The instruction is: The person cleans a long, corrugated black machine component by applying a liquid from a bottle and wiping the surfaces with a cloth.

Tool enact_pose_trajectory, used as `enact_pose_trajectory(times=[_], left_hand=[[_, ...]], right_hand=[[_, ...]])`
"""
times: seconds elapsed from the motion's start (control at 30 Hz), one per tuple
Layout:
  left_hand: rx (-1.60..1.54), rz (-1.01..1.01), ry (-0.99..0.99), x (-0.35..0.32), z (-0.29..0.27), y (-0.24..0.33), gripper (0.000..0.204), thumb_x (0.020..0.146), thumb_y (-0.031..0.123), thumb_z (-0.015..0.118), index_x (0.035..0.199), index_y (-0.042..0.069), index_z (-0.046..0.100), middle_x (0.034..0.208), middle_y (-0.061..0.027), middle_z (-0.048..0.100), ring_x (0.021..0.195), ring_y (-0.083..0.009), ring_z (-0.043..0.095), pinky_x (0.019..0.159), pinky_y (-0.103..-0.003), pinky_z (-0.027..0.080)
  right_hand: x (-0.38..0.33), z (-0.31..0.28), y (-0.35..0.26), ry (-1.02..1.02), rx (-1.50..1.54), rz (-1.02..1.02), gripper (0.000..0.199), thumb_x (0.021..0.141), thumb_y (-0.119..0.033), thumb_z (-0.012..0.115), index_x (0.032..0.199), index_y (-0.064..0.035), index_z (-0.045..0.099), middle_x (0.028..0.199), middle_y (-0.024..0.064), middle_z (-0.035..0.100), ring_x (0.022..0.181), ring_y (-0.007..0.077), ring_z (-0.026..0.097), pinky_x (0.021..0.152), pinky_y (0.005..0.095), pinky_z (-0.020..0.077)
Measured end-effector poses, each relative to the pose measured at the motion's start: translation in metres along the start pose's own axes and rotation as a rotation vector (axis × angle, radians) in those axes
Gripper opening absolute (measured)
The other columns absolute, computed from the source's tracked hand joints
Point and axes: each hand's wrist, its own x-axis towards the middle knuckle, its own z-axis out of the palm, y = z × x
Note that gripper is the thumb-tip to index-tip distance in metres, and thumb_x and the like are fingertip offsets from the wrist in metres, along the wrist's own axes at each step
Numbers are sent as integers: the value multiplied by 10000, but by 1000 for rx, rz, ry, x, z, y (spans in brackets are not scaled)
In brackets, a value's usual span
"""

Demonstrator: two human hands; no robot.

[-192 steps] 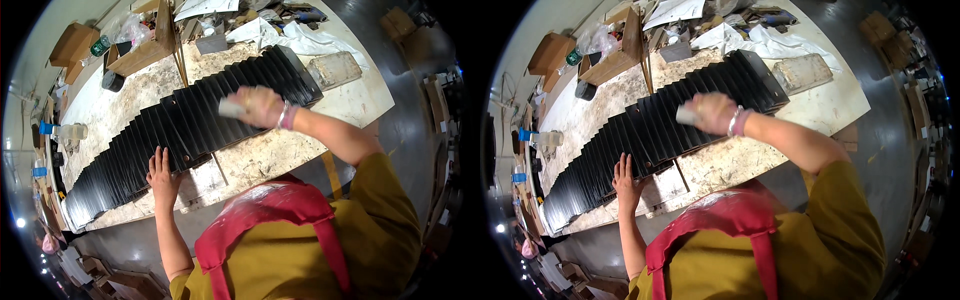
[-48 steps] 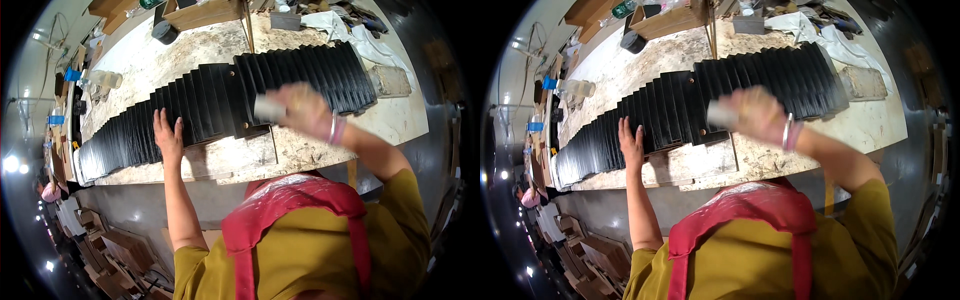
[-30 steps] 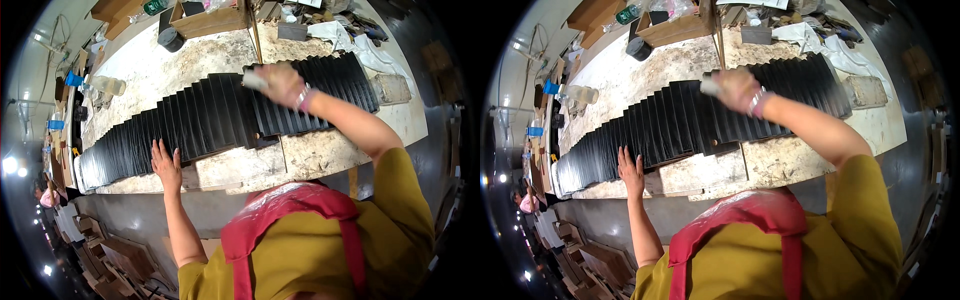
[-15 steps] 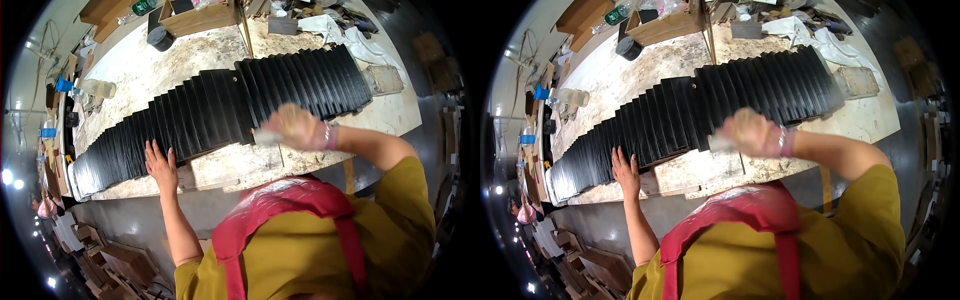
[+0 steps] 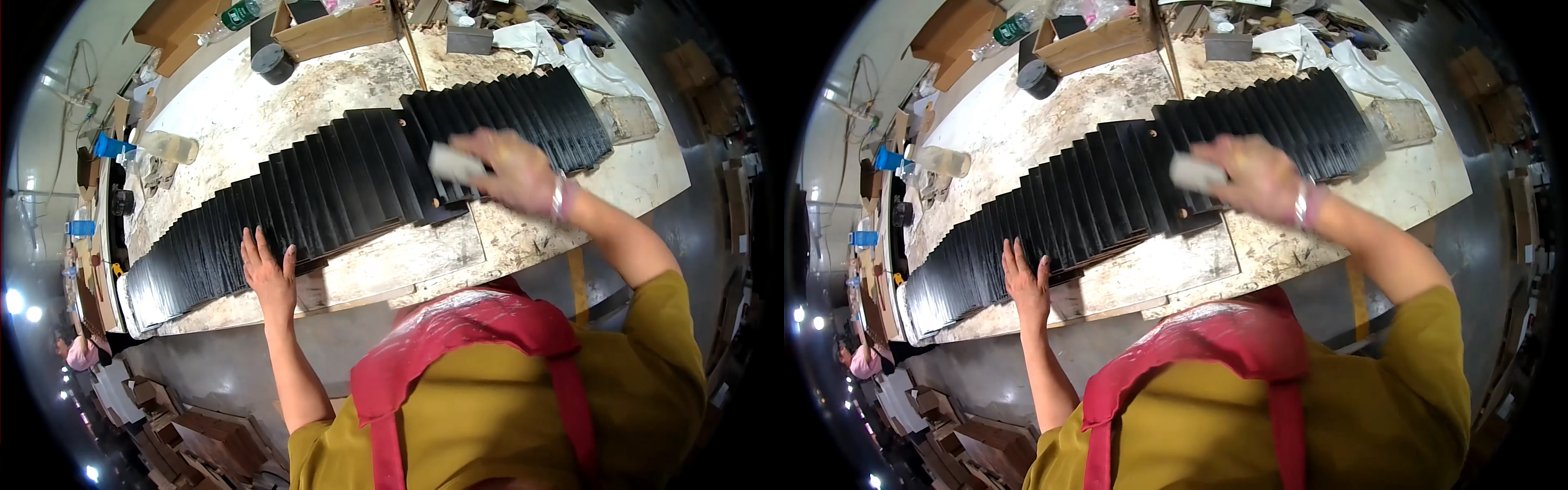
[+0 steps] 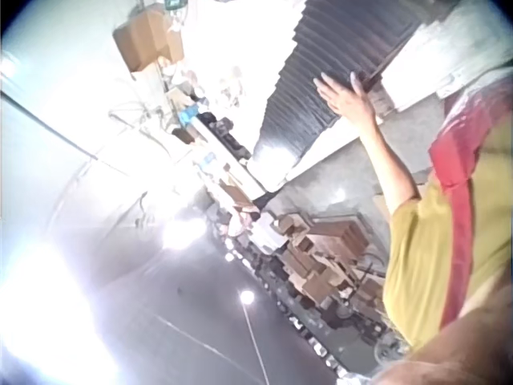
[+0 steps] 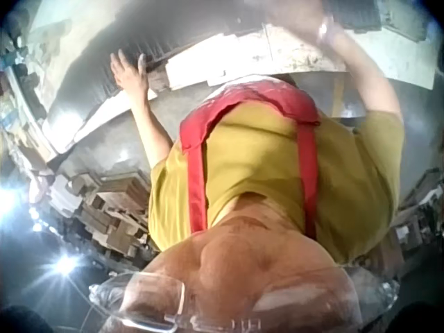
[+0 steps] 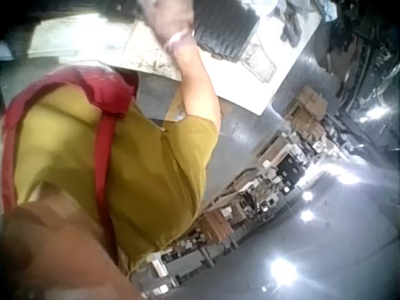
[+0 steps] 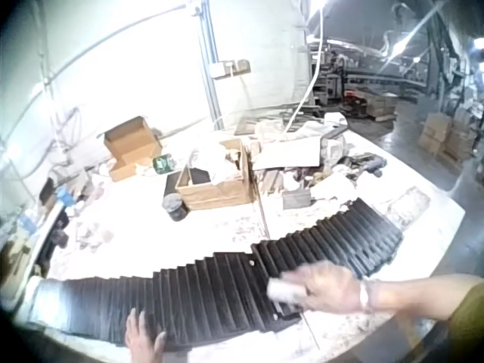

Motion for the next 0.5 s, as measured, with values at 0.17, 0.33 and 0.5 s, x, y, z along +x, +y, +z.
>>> enact_pose_trajectory(times=[0.17, 0.33, 0.5], left_hand=[[97, 71, -52, 4, 13, 1, 645, 945, 459, 531, 1455, 100, 369, 1548, -126, 292, 1415, -362, 268, 1107, -580, 202], [87, 18, -67, -1, 9, 0, 634, 953, 459, 519, 1453, 96, 376, 1549, -122, 291, 1421, -362, 257, 1116, -581, 197], [100, 42, -30, -6, 2, 4, 614, 942, 413, 555, 1432, 77, 404, 1534, -125, 318, 1413, -360, 271, 1108, -569, 223]], right_hand=[[135, 40, 16, 256, 21, 155, 444, 869, -307, 626, 1254, -89, 594, 1145, 172, 637, 955, 325, 649, 844, 377, 526], [101, 53, -44, -53, -176, -119, 345, 842, -279, 663, 1130, -93, 632, 970, 107, 648, 876, 287, 652, 787, 410, 531], [130, 33, -32, -39, 82, 3, 375, 881, -304, 620, 1206, -117, 627, 1072, 117, 658, 983, 281, 649, 874, 366, 517]])
